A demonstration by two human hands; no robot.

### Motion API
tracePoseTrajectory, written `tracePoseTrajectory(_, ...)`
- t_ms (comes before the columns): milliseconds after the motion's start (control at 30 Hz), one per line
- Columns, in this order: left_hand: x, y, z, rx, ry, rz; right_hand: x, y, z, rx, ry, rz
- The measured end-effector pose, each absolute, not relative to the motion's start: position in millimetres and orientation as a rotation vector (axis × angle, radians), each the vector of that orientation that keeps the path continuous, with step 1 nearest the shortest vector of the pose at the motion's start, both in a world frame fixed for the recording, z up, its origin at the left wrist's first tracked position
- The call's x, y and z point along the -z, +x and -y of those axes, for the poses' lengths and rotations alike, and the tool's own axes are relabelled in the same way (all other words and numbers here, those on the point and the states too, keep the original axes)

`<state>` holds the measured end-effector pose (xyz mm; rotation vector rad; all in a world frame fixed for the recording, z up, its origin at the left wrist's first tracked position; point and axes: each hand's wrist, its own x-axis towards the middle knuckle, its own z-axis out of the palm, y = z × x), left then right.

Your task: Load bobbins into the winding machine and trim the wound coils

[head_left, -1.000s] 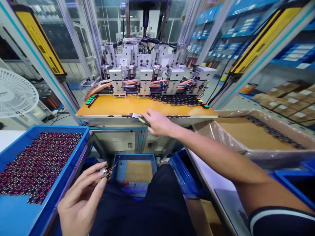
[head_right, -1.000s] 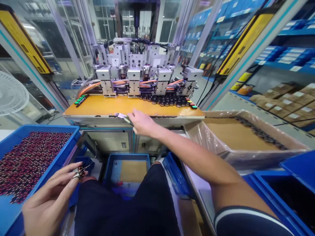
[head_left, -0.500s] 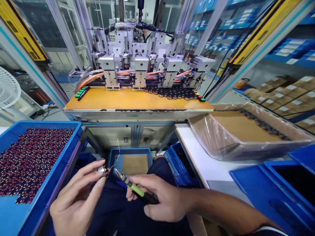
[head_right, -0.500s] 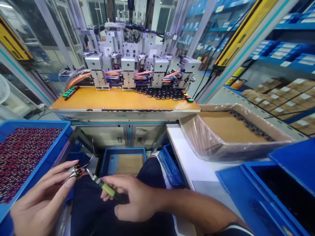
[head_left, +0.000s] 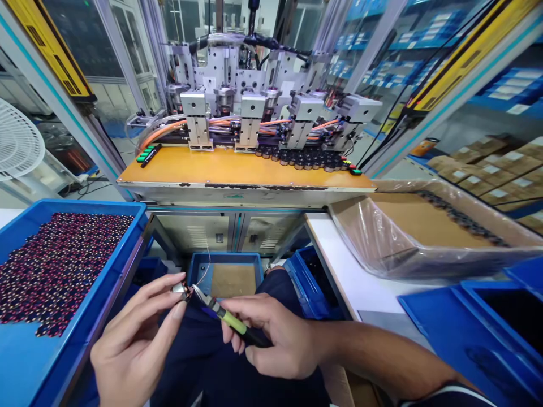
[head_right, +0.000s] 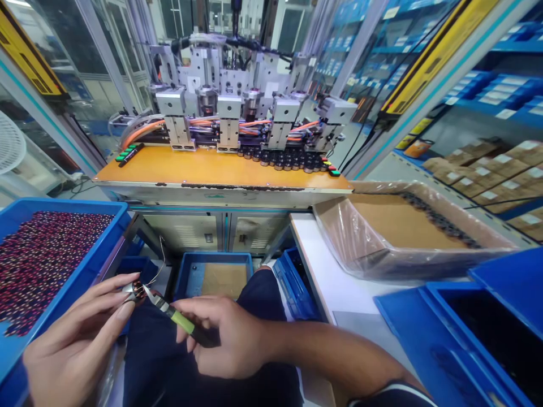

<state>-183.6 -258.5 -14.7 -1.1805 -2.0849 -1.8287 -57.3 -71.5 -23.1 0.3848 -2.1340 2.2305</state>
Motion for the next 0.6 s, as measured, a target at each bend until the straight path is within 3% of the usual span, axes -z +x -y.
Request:
tracePoseTrajectory(267,15.6,-182.7,257.5,1.823,-1.17,2.095,10.6,-60.1,73.0,-2.102,0.251,2.273)
tracePoseTrajectory(467,18.4,-187.0,258.1,1.78,-1.268,2.037,18.5,-56.0,69.3,-2.314,-0.001,2.25)
tracePoseTrajectory(600,23.9,-191.1,257.9,1.85,-1.341,1.886,11.6,-46.1,66.0,-2.272,0.032,2.25)
